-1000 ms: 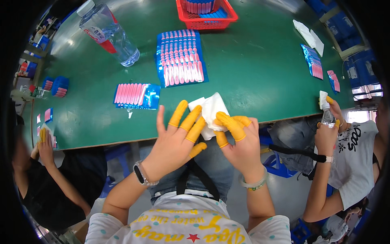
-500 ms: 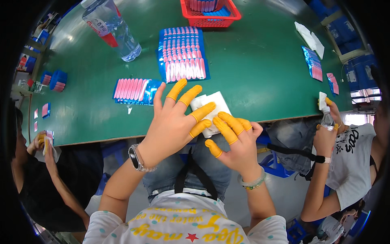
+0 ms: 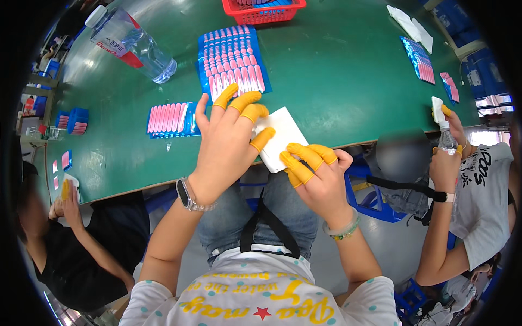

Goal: The person wipes small plastic components with a damp cloth and water, then organizes them on a green assembly table.

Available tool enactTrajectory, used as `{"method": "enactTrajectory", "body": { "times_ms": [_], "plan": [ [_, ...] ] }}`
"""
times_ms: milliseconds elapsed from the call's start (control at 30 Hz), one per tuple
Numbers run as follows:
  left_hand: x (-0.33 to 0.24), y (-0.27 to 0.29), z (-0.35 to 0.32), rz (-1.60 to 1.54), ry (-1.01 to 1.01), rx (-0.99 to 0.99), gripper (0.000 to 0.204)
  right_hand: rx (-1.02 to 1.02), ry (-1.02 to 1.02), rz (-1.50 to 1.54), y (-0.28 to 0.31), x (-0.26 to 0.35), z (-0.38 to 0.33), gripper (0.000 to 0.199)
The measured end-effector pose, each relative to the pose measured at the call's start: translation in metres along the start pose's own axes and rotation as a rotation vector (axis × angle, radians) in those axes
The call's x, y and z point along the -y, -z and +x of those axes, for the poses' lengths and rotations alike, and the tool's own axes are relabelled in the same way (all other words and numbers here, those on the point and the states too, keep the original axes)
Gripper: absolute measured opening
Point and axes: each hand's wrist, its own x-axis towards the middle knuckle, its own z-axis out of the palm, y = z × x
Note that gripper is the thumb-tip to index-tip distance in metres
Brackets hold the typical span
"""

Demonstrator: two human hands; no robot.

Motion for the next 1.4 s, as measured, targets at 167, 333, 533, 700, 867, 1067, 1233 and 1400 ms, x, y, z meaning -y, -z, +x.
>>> {"method": "enactTrajectory", "body": {
  "times_ms": [167, 333, 533, 700, 867, 1067, 1233, 1400],
  "plan": [
    [0.001, 0.004, -0.007, 0.102, 0.043, 0.027, 0.027, -0.011, 0.001, 0.002, 0.0, -0.003, 0.003, 0.035],
    [0.001, 0.001, -0.008, 0.065, 0.018, -0.005, 0.025, -0.03, 0.031, 0.043, -0.006, -0.012, 0.003, 0.042],
    [-0.002, 0.002, -0.012, 0.017, -0.143, -0.033, 0.017, 0.02, -0.222, 0.557, 0.022, -0.028, 0.022, 0.067],
    [0.008, 0.002, -0.014, -0.139, -0.208, -0.098, 0.019, 0.149, -0.221, 0.333, 0.018, -0.042, 0.072, 0.052],
    [0.019, 0.013, -0.012, -0.133, -0.304, -0.116, 0.024, 0.342, -0.101, 0.436, 0.006, -0.047, 0.093, 0.033],
    [0.03, 0.027, -0.015, -0.107, -0.418, -0.047, 0.029, 0.283, -0.052, 0.42, -0.005, -0.042, 0.092, 0.029],
    [0.033, 0.026, -0.03, -0.099, -0.482, -0.001, 0.03, 0.262, 0.116, 0.246, 0.003, -0.038, 0.08, 0.035],
    [0.031, 0.033, -0.036, -0.059, -0.473, 0.091, 0.034, 0.3, 0.243, 0.16, 0.016, -0.035, 0.067, 0.044]
  ]
}}
